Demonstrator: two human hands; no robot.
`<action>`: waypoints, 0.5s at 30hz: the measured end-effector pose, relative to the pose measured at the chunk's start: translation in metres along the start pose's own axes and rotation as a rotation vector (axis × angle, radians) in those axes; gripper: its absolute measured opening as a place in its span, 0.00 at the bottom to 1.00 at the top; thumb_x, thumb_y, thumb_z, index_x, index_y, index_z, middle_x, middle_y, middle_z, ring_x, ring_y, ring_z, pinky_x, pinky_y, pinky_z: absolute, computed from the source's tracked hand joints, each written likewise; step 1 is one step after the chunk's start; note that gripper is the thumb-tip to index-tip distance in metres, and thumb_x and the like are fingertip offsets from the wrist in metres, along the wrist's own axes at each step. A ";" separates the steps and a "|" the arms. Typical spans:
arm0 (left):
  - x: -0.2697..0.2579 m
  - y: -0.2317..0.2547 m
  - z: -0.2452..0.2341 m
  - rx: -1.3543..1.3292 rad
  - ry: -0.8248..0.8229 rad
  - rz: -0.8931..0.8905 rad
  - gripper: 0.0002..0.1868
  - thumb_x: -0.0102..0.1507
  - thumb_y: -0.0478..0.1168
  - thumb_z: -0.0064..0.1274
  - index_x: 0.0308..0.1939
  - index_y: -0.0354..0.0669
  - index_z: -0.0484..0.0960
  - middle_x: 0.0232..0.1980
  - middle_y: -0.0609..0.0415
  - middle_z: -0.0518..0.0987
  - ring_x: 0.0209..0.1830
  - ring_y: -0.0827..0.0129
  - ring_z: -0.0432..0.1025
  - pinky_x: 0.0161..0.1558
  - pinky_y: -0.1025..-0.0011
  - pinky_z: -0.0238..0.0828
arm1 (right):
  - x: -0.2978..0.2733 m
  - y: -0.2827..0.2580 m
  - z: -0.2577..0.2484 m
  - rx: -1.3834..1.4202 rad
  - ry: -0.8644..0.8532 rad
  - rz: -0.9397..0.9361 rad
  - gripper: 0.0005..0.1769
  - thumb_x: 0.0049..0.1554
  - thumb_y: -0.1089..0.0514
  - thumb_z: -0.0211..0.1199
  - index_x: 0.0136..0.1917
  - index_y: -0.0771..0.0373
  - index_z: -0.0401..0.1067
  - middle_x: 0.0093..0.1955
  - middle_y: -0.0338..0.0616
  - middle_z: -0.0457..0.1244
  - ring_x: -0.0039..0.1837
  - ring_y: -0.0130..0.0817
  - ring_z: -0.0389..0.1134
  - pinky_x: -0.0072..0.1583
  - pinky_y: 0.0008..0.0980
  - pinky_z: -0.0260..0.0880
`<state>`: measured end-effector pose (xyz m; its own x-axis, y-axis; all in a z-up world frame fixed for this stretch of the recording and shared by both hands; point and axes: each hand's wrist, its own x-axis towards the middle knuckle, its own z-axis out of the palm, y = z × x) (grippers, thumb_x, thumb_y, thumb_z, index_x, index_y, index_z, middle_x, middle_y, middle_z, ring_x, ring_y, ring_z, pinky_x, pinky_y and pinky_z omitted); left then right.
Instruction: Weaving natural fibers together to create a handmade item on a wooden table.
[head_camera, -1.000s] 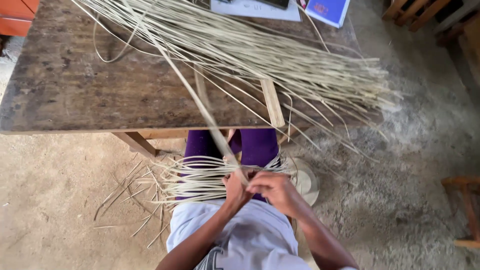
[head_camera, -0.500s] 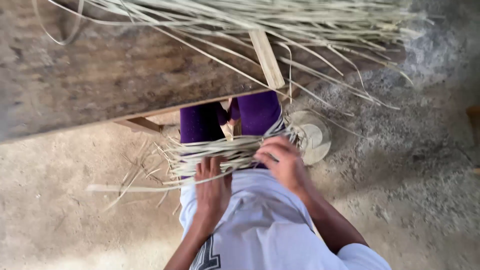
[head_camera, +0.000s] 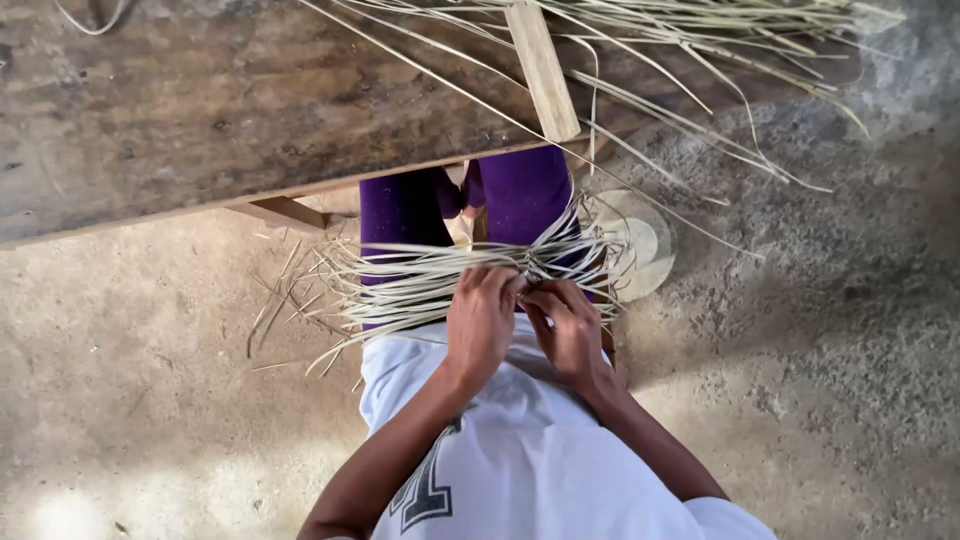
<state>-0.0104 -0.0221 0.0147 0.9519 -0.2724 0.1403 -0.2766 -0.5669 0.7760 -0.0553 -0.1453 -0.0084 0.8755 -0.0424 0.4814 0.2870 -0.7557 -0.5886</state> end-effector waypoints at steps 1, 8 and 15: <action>0.000 -0.005 0.003 0.003 -0.008 0.001 0.06 0.60 0.39 0.50 0.33 0.41 0.78 0.31 0.48 0.74 0.35 0.51 0.70 0.39 0.65 0.67 | 0.002 -0.002 -0.001 0.001 0.003 0.008 0.05 0.47 0.64 0.65 0.37 0.56 0.73 0.36 0.36 0.61 0.39 0.36 0.66 0.38 0.30 0.67; 0.000 -0.039 0.012 -0.411 -0.097 -0.377 0.10 0.57 0.41 0.54 0.35 0.37 0.81 0.33 0.42 0.76 0.35 0.49 0.74 0.34 0.65 0.72 | 0.001 -0.003 0.002 -0.028 -0.030 0.022 0.05 0.48 0.64 0.65 0.37 0.56 0.71 0.36 0.36 0.60 0.38 0.38 0.65 0.36 0.35 0.68; -0.002 -0.048 0.005 -0.401 -0.188 -0.387 0.11 0.58 0.46 0.55 0.34 0.42 0.82 0.30 0.49 0.79 0.33 0.58 0.76 0.31 0.68 0.72 | -0.004 0.003 0.005 -0.069 -0.069 0.027 0.06 0.48 0.64 0.65 0.36 0.56 0.69 0.35 0.35 0.59 0.37 0.38 0.65 0.36 0.36 0.68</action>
<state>0.0007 0.0017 -0.0256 0.9239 -0.2581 -0.2825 0.1927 -0.3241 0.9262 -0.0554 -0.1439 -0.0155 0.9078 -0.0198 0.4189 0.2380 -0.7981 -0.5535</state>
